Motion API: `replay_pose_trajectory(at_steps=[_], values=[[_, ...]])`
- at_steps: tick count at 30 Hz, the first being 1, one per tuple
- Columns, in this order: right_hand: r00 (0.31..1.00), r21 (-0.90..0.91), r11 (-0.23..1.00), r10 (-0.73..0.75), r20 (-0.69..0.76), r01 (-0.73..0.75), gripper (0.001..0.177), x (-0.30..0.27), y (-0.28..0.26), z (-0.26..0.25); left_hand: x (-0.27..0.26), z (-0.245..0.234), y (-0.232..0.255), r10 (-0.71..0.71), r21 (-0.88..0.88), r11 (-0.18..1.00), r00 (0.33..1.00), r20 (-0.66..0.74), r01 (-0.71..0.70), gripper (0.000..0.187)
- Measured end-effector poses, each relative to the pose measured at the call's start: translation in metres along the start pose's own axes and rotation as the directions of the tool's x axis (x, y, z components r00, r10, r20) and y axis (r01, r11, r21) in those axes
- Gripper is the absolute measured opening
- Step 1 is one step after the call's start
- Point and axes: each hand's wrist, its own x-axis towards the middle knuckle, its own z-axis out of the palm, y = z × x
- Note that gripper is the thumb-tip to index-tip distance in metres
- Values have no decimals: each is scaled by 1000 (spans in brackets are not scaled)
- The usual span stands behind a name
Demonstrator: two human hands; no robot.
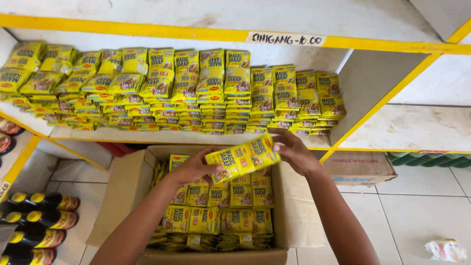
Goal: The person sits on the floor and takes yellow packets of Magic Sarap from a cardboard box. They place the packets onto a yellow metal shelf, arranging them in neat rows next to bottles of soy sauce.
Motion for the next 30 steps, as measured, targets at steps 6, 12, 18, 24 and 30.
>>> replay_pose_trajectory(at_steps=[6, 12, 18, 24, 30], values=[[937, 591, 729, -228, -264, 344, 58, 17, 3, 15, 19, 37, 18, 292, -115, 939, 928, -232, -325, 63], [870, 448, 747, -409, -275, 492, 79, 11, -24, 68, 66, 76, 30, 390, -255, 807, 805, -446, -533, 64], [818, 14, 870, -459, -345, 494, 89, 28, -37, 68, 110, 88, 35, 485, -214, 760, 755, -442, -613, 63], [753, -78, 827, -542, -372, 557, 69, 71, -28, 14, 127, 93, 40, 631, -43, 737, 709, -315, -675, 74], [693, -238, 819, -571, -440, 522, 54, 105, -21, 4, 146, 89, 26, 670, 155, 734, 665, -331, -662, 80]])
